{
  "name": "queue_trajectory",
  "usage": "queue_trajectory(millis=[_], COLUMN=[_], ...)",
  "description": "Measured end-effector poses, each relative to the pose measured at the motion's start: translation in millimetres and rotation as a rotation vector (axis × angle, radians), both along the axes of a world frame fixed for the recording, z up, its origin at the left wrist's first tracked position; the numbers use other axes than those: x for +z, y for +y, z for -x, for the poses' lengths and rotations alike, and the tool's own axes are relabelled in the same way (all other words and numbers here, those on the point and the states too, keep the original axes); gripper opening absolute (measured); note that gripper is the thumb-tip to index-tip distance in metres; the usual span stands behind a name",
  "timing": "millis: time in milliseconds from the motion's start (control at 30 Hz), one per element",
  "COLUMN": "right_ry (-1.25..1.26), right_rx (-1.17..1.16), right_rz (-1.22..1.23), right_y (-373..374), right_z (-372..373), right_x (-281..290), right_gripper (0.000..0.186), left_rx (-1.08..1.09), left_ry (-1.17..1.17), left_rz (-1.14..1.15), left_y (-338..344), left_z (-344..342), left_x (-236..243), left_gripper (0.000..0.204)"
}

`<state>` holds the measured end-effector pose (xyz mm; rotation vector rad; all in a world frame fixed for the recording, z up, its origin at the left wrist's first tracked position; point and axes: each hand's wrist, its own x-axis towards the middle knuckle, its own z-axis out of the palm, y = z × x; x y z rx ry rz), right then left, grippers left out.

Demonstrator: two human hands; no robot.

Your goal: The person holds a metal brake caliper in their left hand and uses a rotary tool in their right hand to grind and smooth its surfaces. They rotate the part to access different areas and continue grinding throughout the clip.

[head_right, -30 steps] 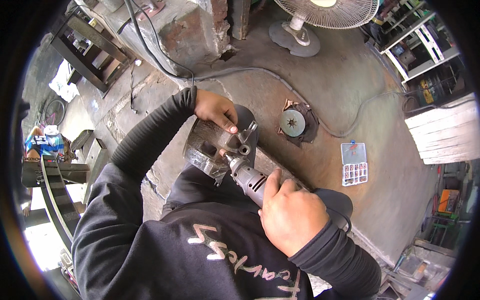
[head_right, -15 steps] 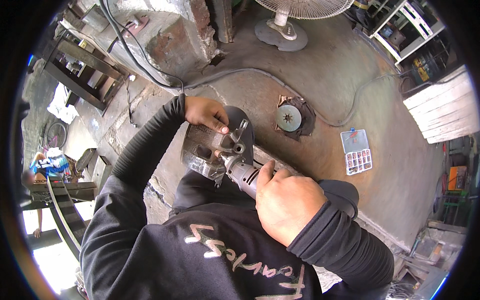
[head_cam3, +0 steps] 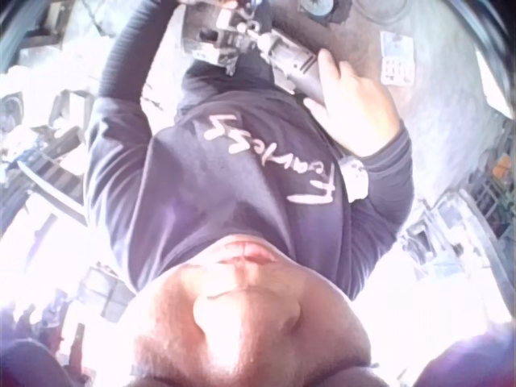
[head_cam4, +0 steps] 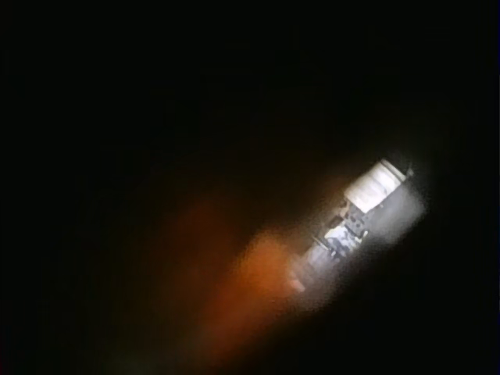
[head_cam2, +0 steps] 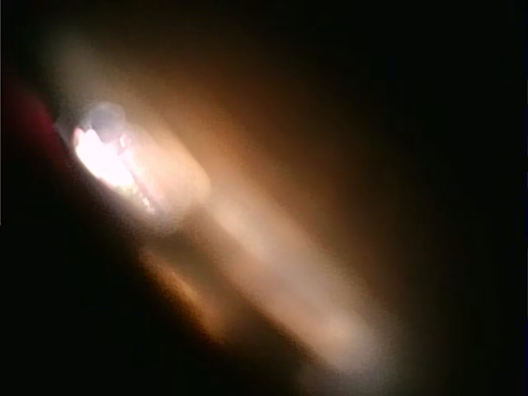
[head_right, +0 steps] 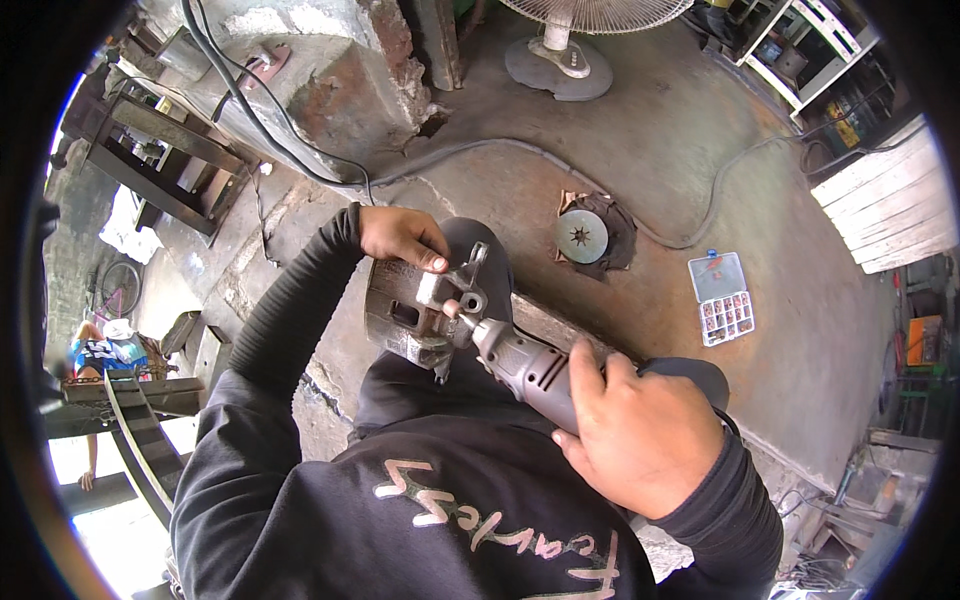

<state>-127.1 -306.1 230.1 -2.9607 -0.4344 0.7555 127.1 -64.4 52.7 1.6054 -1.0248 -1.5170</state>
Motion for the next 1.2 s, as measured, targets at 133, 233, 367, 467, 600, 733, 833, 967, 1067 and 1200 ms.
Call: queue_trajectory(millis=[133,233,367,467,600,733,833,967,1067,1200], right_ry=[0.009,0.05,0.061,0.054,0.048,0.069,0.073,0.071,0.065,0.035], right_rx=[0.029,0.047,0.057,0.064,0.078,0.081,0.086,0.075,0.06,0.08], right_rz=[-0.023,-0.038,-0.095,-0.117,-0.131,-0.119,-0.141,-0.178,-0.202,-0.211], right_y=[-14.8,-23.3,-29.4,-29.8,-28.5,-27.8,-28.3,-30.6,-30.9,-31.2], right_z=[7.2,11.7,15.9,15.4,12.4,9.7,8.7,8.3,9.6,8.5], right_x=[-13.6,-24.1,-32.5,-37.9,-43.5,-44.9,-45.6,-48.2,-51.3,-55.2], right_gripper=[0.067,0.066,0.066,0.067,0.069,0.069,0.07,0.071,0.072,0.073], left_rx=[0.012,0.034,0.093,0.101,0.102,0.179,0.269,0.918,1.363,1.318], left_ry=[0.049,0.003,-0.029,-0.052,-0.089,-0.158,-0.186,0.012,0.067,0.144], left_rz=[0.008,0.054,0.033,0.044,0.061,0.135,0.141,0.323,0.423,0.466], left_y=[1.0,2.2,3.8,5.6,8.0,10.9,13.4,13.1,10.4,1.7], left_z=[1.2,4.7,9.6,11.5,11.6,14.3,17.1,36.4,57.0,92.9], left_x=[0.0,0.3,4.3,7.6,6.3,1.1,-1.2,-10.1,-14.1,-8.0], left_gripper=[0.052,0.051,0.052,0.052,0.052,0.056,0.054,0.047,0.039,0.035])
